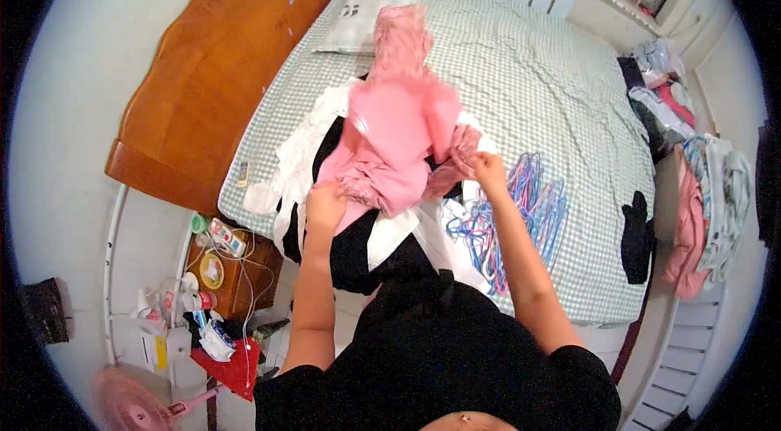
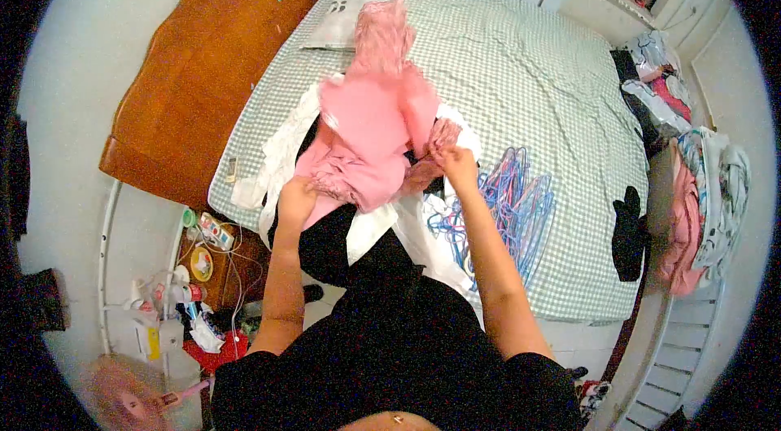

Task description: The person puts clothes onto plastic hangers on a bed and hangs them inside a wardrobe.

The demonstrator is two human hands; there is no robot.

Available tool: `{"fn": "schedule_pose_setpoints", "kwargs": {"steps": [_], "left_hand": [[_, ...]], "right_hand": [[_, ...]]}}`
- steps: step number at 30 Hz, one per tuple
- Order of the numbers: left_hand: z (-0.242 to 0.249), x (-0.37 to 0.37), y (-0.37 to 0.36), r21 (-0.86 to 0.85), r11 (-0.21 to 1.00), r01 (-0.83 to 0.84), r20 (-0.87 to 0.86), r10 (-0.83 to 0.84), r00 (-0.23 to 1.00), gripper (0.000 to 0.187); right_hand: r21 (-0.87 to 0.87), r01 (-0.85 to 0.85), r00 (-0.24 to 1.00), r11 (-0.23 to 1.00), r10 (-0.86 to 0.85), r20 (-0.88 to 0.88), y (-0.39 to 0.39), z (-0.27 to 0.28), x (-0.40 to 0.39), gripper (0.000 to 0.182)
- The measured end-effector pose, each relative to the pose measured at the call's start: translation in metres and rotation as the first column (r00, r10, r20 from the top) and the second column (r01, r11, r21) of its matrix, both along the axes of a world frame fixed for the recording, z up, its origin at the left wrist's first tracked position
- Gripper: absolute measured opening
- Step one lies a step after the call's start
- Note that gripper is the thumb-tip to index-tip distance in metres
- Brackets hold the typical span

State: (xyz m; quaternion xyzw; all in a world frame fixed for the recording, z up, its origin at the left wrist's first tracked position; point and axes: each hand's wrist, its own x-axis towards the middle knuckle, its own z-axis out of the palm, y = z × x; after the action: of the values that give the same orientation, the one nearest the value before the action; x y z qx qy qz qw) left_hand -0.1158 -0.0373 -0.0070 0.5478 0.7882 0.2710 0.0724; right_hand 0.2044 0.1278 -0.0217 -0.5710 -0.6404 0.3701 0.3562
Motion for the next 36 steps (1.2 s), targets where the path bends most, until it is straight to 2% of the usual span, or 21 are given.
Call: {"fn": "schedule_pose_setpoints", "kwargs": {"steps": [1,2,3,6,10,12,14,16,17,18,20,22,24,25,28,30,32,33,34,35,36], "left_hand": [[-0.006,0.003,-0.004,-0.047,0.999,0.015,-0.031,-0.016,0.999,0.016],[-0.009,0.007,-0.007,-0.091,0.995,0.029,-0.062,-0.035,0.997,0.015],[-0.01,0.01,-0.009,-0.097,0.995,0.035,-0.061,-0.041,0.997,0.015],[0.003,0.02,-0.011,-0.003,1.0,0.021,0.067,-0.021,0.998,0.016],[0.073,0.044,-0.007,0.176,0.972,0.159,0.247,-0.2,0.948,0.014],[0.106,0.057,-0.008,0.265,0.941,0.208,0.286,-0.283,0.915,0.016],[0.135,0.067,-0.012,0.412,0.836,0.363,0.194,-0.47,0.861,0.021],[0.155,0.075,-0.014,0.468,0.8,0.374,0.185,-0.503,0.844,0.022],[0.161,0.075,-0.016,0.484,0.799,0.357,0.233,-0.511,0.827,0.022],[0.164,0.075,-0.016,0.5,0.797,0.339,0.28,-0.518,0.808,0.023],[0.16,0.064,-0.014,0.508,0.795,0.331,0.286,-0.518,0.806,0.026],[0.159,0.057,-0.014,0.408,0.884,0.228,0.185,-0.324,0.928,0.033],[0.146,0.051,-0.01,0.376,0.902,0.212,0.129,-0.277,0.952,0.036],[0.142,0.051,-0.008,0.363,0.921,0.143,0.122,-0.199,0.972,0.036],[0.122,0.044,0.0,0.354,0.932,0.074,0.089,-0.112,0.99,0.039],[0.111,0.04,0.003,0.34,0.938,-0.072,0.075,0.049,0.996,0.04],[0.098,0.037,0.0,0.252,0.96,-0.119,0.064,0.106,0.992,0.035],[0.091,0.038,-0.004,0.236,0.968,-0.088,-0.005,0.092,0.996,0.031],[0.08,0.035,-0.008,0.219,0.974,-0.064,-0.074,0.082,0.994,0.028],[0.062,0.033,-0.018,0.037,0.999,-0.01,0.017,0.01,1.0,0.023],[0.052,0.035,-0.03,-0.181,0.982,0.054,0.034,-0.049,0.998,0.023]], "right_hand": [[-0.085,-0.062,0.994,0.994,0.07,0.087,-0.008,-0.021,-0.001,0.023],[-0.034,-0.12,0.993,0.992,0.119,-0.023,-0.018,-0.059,0.0,0.028],[-0.166,-0.136,0.99,0.977,0.138,0.002,-0.033,-0.064,-0.003,0.027],[-0.234,-0.399,0.908,0.886,0.418,0.033,-0.063,-0.076,-0.01,0.026],[-0.301,-0.519,0.854,0.8,0.503,-0.136,-0.103,-0.036,-0.042,0.028],[0.075,-0.405,0.914,0.911,0.402,0.057,-0.111,-0.033,-0.055,0.031],[0.145,-0.401,0.916,0.905,0.397,0.058,-0.104,-0.032,-0.061,0.035],[0.32,-0.36,0.933,0.876,0.34,0.117,-0.094,-0.02,-0.065,0.031],[0.158,-0.333,0.928,0.93,0.352,-0.121,-0.088,-0.009,-0.061,0.03],[0.16,-0.327,0.93,0.931,0.347,-0.122,-0.082,-0.009,-0.058,0.03],[0.046,0.035,0.966,0.998,-0.022,-0.257,-0.069,-0.01,-0.045,0.031],[0.177,0.088,0.935,0.98,-0.02,-0.355,-0.064,0.035,-0.025,0.03],[0.187,0.093,0.938,0.978,-0.024,-0.345,-0.066,0.071,-0.002,0.028],[0.421,0.145,0.975,0.896,-0.056,-0.216,-0.069,0.093,0.005,0.025],[0.587,0.234,0.972,0.775,-0.196,-0.128,-0.075,0.117,0.02,0.022],[0.601,0.26,0.964,0.756,-0.243,-0.112,-0.078,0.116,0.023,0.021],[0.68,0.102,0.897,0.726,-0.362,0.252,-0.085,0.103,0.029,0.022],[0.529,0.061,0.893,0.846,-0.283,0.349,-0.089,0.08,0.036,0.021],[0.136,-0.077,0.814,0.988,-0.017,0.581,-0.094,0.063,0.041,0.023],[-0.298,-0.138,0.677,0.945,0.309,0.668,-0.1,0.038,0.051,0.027],[-0.492,-0.333,0.468,0.804,0.594,0.654,-0.098,-0.035,0.073,0.038]]}}
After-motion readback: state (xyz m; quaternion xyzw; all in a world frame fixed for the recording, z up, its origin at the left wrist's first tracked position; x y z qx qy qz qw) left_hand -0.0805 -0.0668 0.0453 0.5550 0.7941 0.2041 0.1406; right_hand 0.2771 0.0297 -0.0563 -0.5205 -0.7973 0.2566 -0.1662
